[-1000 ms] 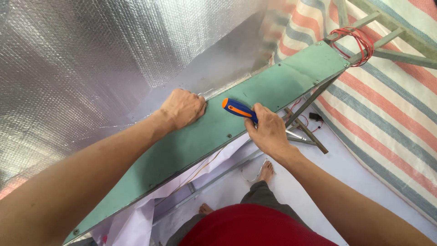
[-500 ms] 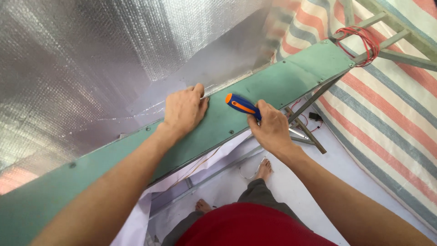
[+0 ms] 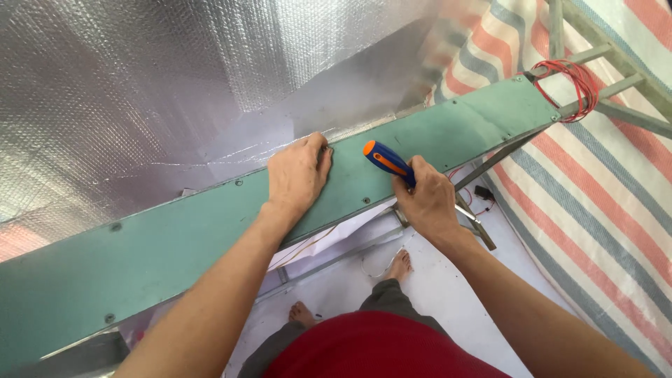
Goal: Using a screwdriver to tuck a white liner into the slot of a green metal beam
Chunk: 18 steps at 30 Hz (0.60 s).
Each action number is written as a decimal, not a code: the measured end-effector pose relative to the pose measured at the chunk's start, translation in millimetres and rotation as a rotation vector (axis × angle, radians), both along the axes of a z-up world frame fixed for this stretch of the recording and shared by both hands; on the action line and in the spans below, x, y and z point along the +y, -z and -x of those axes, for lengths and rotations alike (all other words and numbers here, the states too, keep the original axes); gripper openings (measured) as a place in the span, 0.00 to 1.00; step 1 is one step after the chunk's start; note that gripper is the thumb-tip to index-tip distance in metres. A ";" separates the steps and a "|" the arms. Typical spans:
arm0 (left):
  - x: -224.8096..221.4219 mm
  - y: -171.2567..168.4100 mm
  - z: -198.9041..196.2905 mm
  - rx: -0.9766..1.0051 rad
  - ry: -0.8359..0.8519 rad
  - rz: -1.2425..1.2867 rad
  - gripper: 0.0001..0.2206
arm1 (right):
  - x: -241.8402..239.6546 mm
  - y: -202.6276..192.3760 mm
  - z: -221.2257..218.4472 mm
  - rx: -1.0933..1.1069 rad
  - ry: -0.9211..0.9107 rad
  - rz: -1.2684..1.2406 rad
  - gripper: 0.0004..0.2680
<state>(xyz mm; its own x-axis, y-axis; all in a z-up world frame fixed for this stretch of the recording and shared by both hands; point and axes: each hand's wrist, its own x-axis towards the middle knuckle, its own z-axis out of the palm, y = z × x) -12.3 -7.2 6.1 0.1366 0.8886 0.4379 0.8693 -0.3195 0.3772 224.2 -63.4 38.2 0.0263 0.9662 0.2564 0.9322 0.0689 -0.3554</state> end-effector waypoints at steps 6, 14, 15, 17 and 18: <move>0.3 1.6 -0.1 0.034 0.014 -0.048 0.05 | 6.0 -9.2 2.3 0.109 0.107 0.104 0.09; 3.5 7.3 0.5 0.039 0.008 -0.065 0.05 | 5.7 -39.4 41.0 0.283 0.177 0.171 0.10; 3.4 6.7 0.5 0.048 0.010 -0.067 0.05 | 4.1 -42.5 41.9 0.315 0.142 0.185 0.10; 3.3 5.5 0.8 0.060 0.014 -0.068 0.05 | 2.9 -42.2 38.8 0.349 0.109 0.198 0.10; 3.3 4.9 1.0 0.044 0.029 -0.058 0.04 | 3.5 -38.9 34.7 0.358 0.108 0.225 0.12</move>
